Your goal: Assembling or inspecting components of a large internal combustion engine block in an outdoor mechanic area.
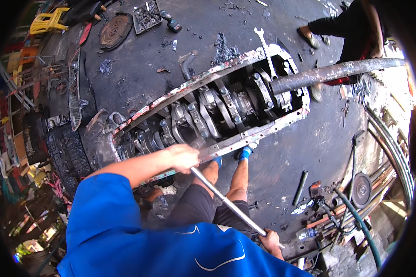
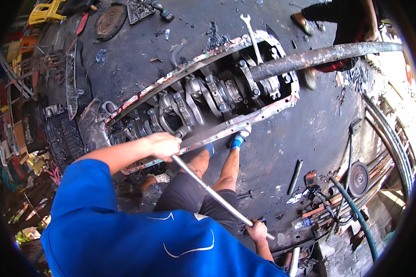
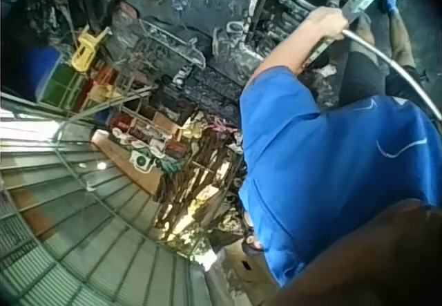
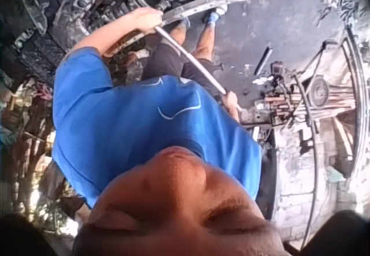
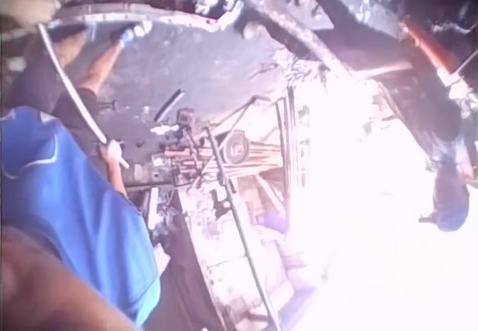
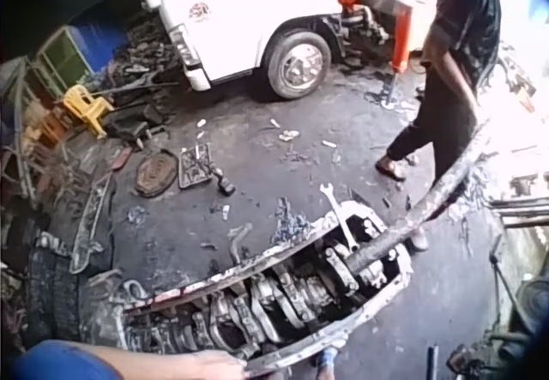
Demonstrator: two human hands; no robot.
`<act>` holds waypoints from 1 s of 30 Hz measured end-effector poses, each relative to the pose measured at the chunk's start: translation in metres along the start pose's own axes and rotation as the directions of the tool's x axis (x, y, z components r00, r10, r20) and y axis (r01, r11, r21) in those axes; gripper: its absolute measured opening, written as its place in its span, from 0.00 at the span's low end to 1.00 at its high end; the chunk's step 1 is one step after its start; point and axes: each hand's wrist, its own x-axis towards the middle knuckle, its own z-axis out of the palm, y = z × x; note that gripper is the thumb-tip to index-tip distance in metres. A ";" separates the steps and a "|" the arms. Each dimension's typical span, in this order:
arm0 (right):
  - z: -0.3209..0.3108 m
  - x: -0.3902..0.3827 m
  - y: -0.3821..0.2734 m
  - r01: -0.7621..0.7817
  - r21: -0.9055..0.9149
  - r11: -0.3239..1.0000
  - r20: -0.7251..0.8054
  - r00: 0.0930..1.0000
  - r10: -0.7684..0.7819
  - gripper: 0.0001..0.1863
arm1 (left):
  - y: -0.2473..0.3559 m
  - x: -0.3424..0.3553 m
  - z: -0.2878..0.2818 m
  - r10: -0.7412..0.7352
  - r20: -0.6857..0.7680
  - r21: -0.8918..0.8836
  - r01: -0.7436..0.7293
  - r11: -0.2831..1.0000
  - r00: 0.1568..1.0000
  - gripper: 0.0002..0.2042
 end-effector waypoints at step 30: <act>-0.252 0.159 -0.002 0.029 -0.430 0.902 -0.312 0.933 -0.178 0.12 | -0.021 0.053 -0.030 -0.405 -0.067 -0.336 0.362 0.869 0.912 0.15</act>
